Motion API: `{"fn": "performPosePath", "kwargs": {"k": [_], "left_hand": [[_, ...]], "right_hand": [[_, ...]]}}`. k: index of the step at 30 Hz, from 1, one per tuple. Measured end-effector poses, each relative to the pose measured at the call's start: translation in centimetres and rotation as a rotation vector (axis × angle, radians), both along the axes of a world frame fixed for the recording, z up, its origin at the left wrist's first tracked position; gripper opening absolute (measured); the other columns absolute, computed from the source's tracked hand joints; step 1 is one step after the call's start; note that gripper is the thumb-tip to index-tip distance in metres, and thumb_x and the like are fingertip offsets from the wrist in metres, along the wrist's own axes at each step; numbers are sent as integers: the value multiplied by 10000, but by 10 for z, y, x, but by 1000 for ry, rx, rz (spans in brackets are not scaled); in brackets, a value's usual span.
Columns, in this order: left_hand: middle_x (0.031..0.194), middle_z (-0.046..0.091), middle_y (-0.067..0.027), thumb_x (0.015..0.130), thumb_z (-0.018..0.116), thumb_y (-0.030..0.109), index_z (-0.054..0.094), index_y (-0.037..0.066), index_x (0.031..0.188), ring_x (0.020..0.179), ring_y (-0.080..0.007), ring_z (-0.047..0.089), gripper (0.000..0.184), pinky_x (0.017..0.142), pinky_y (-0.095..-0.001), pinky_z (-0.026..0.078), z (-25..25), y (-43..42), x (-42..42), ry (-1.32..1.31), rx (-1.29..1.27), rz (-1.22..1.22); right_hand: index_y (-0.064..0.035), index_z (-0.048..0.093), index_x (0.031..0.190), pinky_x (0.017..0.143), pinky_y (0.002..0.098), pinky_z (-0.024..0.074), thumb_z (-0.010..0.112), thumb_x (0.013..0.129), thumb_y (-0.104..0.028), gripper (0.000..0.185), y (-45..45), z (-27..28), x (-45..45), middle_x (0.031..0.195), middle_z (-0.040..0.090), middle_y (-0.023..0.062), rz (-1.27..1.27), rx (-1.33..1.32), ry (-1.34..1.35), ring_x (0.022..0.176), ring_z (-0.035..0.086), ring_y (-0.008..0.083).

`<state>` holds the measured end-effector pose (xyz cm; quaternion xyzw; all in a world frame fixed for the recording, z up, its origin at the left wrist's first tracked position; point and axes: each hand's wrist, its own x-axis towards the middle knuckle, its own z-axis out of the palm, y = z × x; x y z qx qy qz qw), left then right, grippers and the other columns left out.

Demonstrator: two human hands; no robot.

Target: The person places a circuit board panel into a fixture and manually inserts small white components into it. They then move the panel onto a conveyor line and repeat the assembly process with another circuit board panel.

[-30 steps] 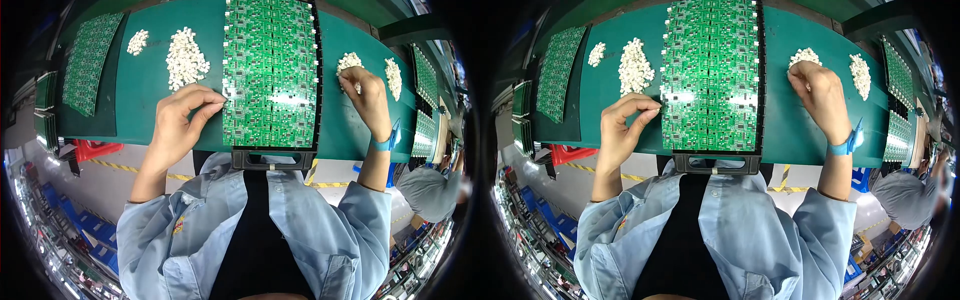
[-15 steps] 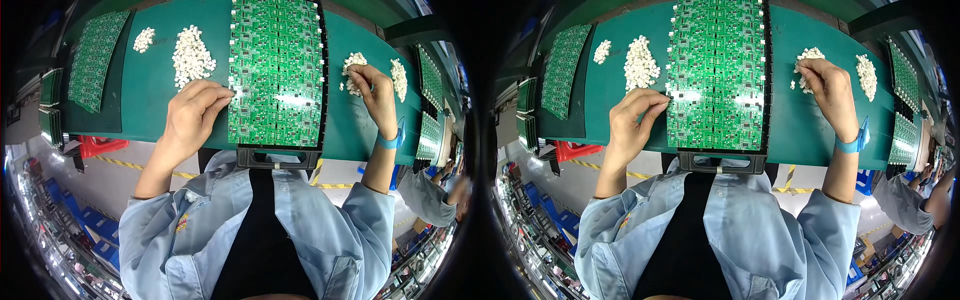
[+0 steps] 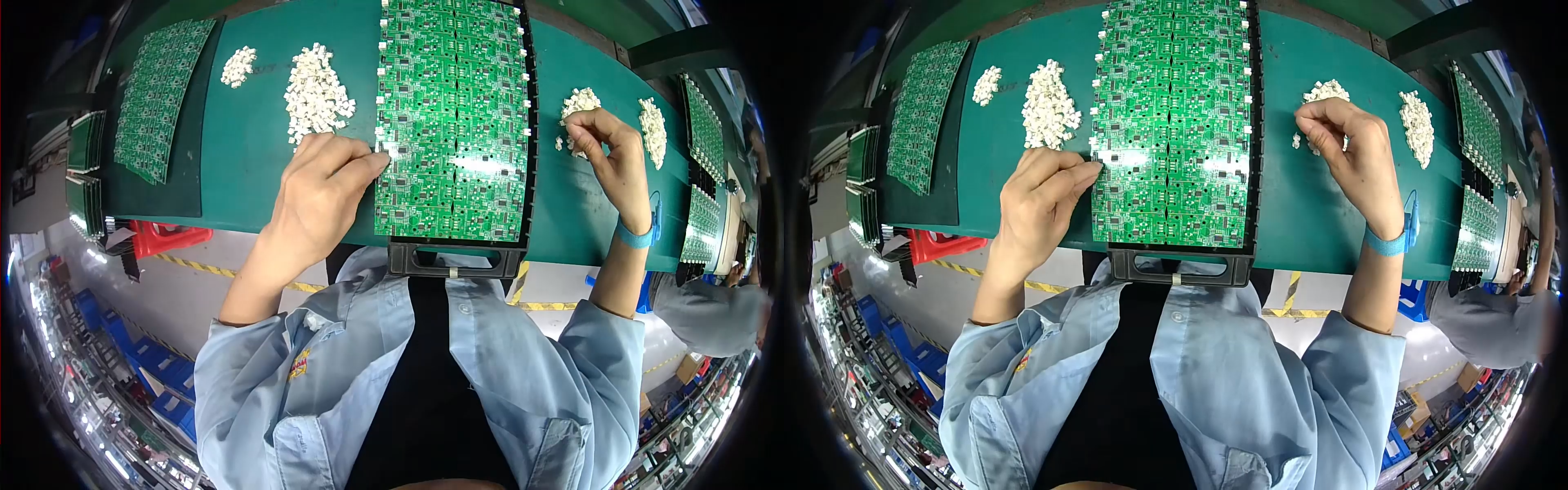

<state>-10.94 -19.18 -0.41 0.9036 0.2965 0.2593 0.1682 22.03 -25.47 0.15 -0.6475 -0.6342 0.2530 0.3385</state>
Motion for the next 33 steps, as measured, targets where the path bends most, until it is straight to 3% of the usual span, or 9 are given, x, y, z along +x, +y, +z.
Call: {"fn": "performPosePath", "kwargs": {"k": [4,6,14,19,24,33], "left_hand": [[863,613,-57,759,671,9,676,22,895,748,-214,553,136,713,-302,445,2,10,-3,-70,-134,71],[849,607,-56,768,672,30,684,29,889,740,-222,547,122,723,-310,444,-6,26,-5,-34,-75,195],[839,586,-73,772,650,29,659,12,833,762,-252,551,64,743,-345,446,-20,43,7,167,73,251],[863,583,-84,784,624,18,636,7,827,777,-264,550,46,748,-354,446,-14,40,13,263,67,286],[873,578,-92,791,610,12,619,10,834,779,-271,544,44,753,-357,446,-18,42,11,246,59,247],[878,612,-104,794,598,-11,608,-3,841,765,-265,568,48,739,-343,460,-15,39,8,115,-31,253]], "right_hand": [[46,641,878,543,182,401,624,840,2,61,-2,2,-3,732,596,35,-25,-11,144,577,483,89],[45,642,887,545,181,403,621,844,2,65,-2,1,-4,734,596,37,-10,-30,195,578,487,90],[40,647,954,558,178,422,599,874,-2,102,-2,-4,-4,751,594,47,57,-138,569,586,516,93],[36,644,977,566,170,426,600,870,6,119,-8,2,-5,768,601,48,36,-276,635,601,538,91],[36,644,984,565,159,422,609,861,14,130,-11,-3,-8,769,606,49,95,-163,601,609,548,86],[29,648,912,566,180,413,624,831,37,84,-16,-3,-22,767,610,47,50,-197,597,610,528,90]]}}
